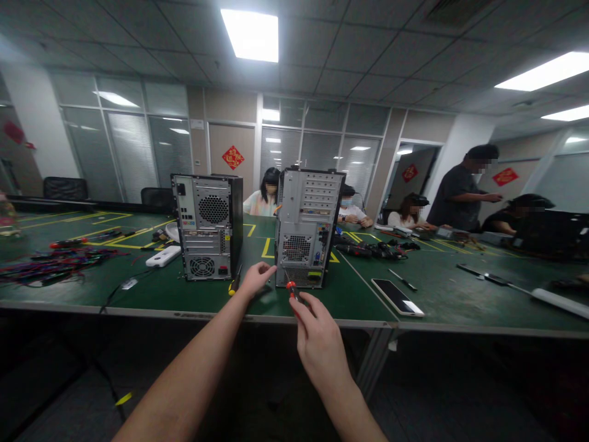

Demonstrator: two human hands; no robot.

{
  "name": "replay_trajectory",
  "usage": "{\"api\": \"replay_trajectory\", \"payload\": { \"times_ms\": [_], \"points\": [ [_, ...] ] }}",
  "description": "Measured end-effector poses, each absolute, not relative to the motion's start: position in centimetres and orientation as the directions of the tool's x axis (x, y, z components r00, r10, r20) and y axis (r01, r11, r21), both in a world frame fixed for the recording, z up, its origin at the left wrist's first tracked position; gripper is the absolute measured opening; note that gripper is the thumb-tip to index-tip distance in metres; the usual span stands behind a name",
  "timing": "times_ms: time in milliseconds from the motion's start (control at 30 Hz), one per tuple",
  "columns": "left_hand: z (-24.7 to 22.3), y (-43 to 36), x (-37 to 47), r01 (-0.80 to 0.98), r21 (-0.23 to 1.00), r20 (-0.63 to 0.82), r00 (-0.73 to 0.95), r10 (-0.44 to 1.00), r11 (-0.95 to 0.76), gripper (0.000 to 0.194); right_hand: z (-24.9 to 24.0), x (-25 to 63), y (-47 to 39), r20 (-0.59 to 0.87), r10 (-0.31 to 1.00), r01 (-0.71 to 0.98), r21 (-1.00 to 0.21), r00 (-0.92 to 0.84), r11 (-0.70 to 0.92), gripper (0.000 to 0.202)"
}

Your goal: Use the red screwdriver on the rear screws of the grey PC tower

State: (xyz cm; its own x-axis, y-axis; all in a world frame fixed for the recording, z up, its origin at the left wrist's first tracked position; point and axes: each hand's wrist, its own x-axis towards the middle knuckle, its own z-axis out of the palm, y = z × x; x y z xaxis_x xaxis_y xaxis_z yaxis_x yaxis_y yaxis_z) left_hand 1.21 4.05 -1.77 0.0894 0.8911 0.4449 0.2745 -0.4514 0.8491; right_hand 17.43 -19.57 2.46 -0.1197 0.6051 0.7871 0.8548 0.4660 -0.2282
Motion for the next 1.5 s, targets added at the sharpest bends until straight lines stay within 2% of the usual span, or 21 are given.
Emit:
{"api": "replay_trajectory", "payload": {
  "times_ms": [100, 200, 433, 633, 733, 867, 1100, 1200, 1367, 1500],
  "points": [
    [-1.82, 4.12, 1.2, 0.278, 0.849, 0.442, 0.092, 0.892, -0.45, 0.05, 2.33, 17.31, -19.44, 0.773, 0.633, 0.838, -0.312, -0.05, 0.447, 0.031],
    [-2.0, 4.36, 1.21, 0.273, 0.851, 0.44, 0.095, 0.893, -0.449, 0.05, 2.25, 17.34, -19.27, 0.773, 0.634, 0.828, -0.342, -0.021, 0.444, 0.026],
    [-2.44, 4.71, 1.14, 0.282, 0.851, 0.433, 0.098, 0.896, -0.443, 0.049, 2.47, 17.57, -19.56, 0.779, 0.613, 0.881, -0.191, -0.132, 0.433, 0.038],
    [-2.17, 4.46, 1.1, 0.286, 0.846, 0.44, 0.105, 0.892, -0.451, 0.05, 2.3, 17.45, -19.36, 0.755, 0.655, 0.846, -0.333, -0.026, 0.417, 0.027],
    [-2.06, 4.36, 1.12, 0.282, 0.852, 0.431, 0.099, 0.897, -0.441, 0.05, 2.37, 17.51, -19.31, 0.766, 0.642, 0.851, -0.315, -0.033, 0.42, 0.028],
    [-1.98, 4.3, 1.11, 0.276, 0.853, 0.435, 0.097, 0.895, -0.444, 0.05, 2.61, 17.51, -19.56, 0.77, 0.628, 0.87, -0.23, -0.111, 0.436, 0.035],
    [-1.83, 4.1, 1.13, 0.271, 0.853, 0.437, 0.099, 0.894, -0.447, 0.051, 2.23, 17.35, -19.23, 0.759, 0.651, 0.844, -0.345, -0.006, 0.411, 0.021],
    [-1.84, 4.1, 1.22, 0.274, 0.857, 0.429, 0.09, 0.899, -0.437, 0.052, 2.23, 17.57, -19.12, 0.768, 0.64, 0.849, -0.329, -0.015, 0.414, 0.025],
    [-1.9, 4.18, 1.31, 0.263, 0.857, 0.435, 0.091, 0.896, -0.443, 0.051, 2.48, 17.76, -19.29, 0.789, 0.604, 0.874, -0.21, -0.112, 0.438, 0.036],
    [-1.87, 4.16, 1.27, 0.26, 0.858, 0.435, 0.094, 0.896, -0.444, 0.05, 2.35, 17.6, -19.23, 0.777, 0.628, 0.863, -0.29, -0.041, 0.414, 0.027]
  ]
}}
